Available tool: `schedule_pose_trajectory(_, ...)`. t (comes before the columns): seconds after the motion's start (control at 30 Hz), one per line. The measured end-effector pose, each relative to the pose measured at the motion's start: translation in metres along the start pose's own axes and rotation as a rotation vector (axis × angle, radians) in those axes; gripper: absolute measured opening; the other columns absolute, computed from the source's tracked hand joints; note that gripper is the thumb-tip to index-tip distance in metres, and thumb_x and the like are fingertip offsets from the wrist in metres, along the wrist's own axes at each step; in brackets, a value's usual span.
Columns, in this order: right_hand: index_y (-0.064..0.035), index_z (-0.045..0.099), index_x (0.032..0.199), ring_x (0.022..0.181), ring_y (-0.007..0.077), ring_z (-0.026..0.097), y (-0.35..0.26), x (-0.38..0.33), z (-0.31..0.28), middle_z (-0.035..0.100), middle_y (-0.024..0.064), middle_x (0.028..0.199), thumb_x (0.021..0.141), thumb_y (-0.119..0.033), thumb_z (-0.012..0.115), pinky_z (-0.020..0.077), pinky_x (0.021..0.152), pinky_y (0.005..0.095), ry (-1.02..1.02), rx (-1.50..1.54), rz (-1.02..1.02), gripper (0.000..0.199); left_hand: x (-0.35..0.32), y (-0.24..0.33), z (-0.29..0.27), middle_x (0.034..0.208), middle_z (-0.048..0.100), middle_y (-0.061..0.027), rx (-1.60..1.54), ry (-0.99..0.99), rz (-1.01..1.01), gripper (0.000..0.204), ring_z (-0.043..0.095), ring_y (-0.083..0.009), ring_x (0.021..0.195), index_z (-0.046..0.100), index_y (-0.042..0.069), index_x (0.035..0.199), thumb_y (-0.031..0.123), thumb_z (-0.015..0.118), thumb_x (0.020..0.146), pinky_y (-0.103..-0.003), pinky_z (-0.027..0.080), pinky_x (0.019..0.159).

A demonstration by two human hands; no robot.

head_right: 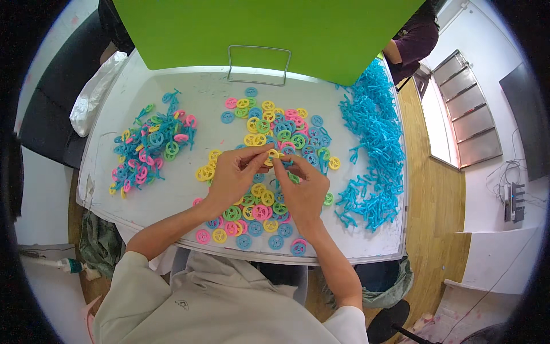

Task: Assembling colorful plastic gear-shaped toys at a workstation.

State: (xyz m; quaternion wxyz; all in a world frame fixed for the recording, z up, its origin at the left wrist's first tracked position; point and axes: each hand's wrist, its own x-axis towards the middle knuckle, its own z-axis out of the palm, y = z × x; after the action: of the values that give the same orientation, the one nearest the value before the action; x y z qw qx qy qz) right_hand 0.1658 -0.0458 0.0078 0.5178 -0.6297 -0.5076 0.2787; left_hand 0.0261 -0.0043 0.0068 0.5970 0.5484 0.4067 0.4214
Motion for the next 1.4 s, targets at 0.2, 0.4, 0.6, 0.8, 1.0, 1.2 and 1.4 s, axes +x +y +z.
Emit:
schedule_pose_trajectory(0.2, 0.0006, 0.067, 0.099, 0.074, 0.0097, 0.065, 0.008, 0.006, -0.008, 0.069, 0.0053, 0.082, 0.084, -0.008, 0.069, 0.0501, 0.064, 0.0209, -0.049, -0.007, -0.034, 0.017, 0.003, -0.010, -0.002, 0.102, 0.067, -0.0103, -0.061, -0.014, -0.006, 0.027, 0.064, -0.0139, 0.088, 0.061, -0.004, 0.116, 0.011, 0.055, 0.095, -0.026, 0.055, 0.080)
schedule_pose_trajectory(0.4, -0.0002, 0.065, 0.105, 0.088, 0.0149, 0.064, -0.004, 0.015, -0.027, 0.063, 0.0085, 0.105, 0.086, -0.002, 0.065, 0.0511, 0.071, 0.0235, -0.428, 0.620, 0.246, 0.020, 0.014, 0.000, -0.017, 0.103, 0.064, -0.0066, -0.338, -0.091, -0.244, 0.027, 0.062, -0.0129, 0.096, 0.058, 0.000, 0.119, 0.014, 0.054, 0.096, -0.026, 0.052, 0.087)
schedule_pose_trajectory(0.6, -0.0005, 0.062, 0.103, 0.106, 0.0167, 0.057, 0.018, 0.025, -0.032, 0.057, 0.0111, 0.114, 0.086, 0.000, 0.062, 0.0493, 0.085, 0.0278, -0.328, -0.040, -0.476, 0.017, 0.016, -0.009, -0.009, 0.100, 0.063, -0.0043, 0.057, -0.116, -0.057, 0.023, 0.061, -0.0126, 0.084, 0.062, 0.003, 0.114, 0.014, 0.057, 0.094, -0.027, 0.051, 0.070)
schedule_pose_trajectory(0.8, 0.0030, 0.063, 0.093, 0.098, 0.0144, 0.061, 0.017, 0.028, -0.031, 0.058, 0.0139, 0.121, 0.087, 0.001, 0.062, 0.0497, 0.083, 0.0263, -0.157, 0.338, -0.187, 0.006, 0.029, -0.032, 0.004, 0.090, 0.060, -0.0099, 0.939, 0.108, 0.782, 0.025, 0.059, -0.0212, 0.074, 0.064, 0.006, 0.106, 0.007, 0.068, 0.081, -0.031, 0.048, 0.066)
schedule_pose_trajectory(1.0, 0.0046, 0.064, 0.097, 0.088, 0.0130, 0.065, 0.022, 0.027, -0.031, 0.058, 0.0175, 0.125, 0.087, 0.001, 0.062, 0.0541, 0.072, 0.0224, -0.101, 0.282, -0.097, 0.011, 0.024, -0.007, -0.002, 0.080, 0.062, -0.0086, 0.571, -0.002, 0.223, 0.024, 0.059, -0.0208, 0.067, 0.064, 0.003, 0.100, 0.006, 0.071, 0.078, -0.030, 0.049, 0.063)
schedule_pose_trajectory(1.2, 0.0051, 0.064, 0.095, 0.089, 0.0144, 0.066, 0.018, 0.021, -0.021, 0.062, 0.0154, 0.117, 0.086, 0.001, 0.064, 0.0561, 0.075, 0.0245, -0.001, 0.239, -0.021, 0.010, 0.020, -0.005, -0.009, 0.087, 0.065, -0.0076, 0.047, -0.136, 0.065, 0.016, 0.061, -0.0104, 0.074, 0.061, 0.000, 0.101, 0.009, 0.065, 0.088, -0.027, 0.052, 0.064)
schedule_pose_trajectory(1.4, 0.0042, 0.065, 0.093, 0.088, 0.0129, 0.065, 0.021, 0.015, -0.010, 0.063, 0.0145, 0.113, 0.084, 0.001, 0.067, 0.0541, 0.070, 0.0208, 0.089, 0.344, -0.112, 0.010, 0.017, -0.006, -0.004, 0.097, 0.065, -0.0092, -0.137, -0.150, -0.015, 0.017, 0.065, -0.0142, 0.088, 0.057, -0.002, 0.105, 0.007, 0.058, 0.092, -0.028, 0.057, 0.075)
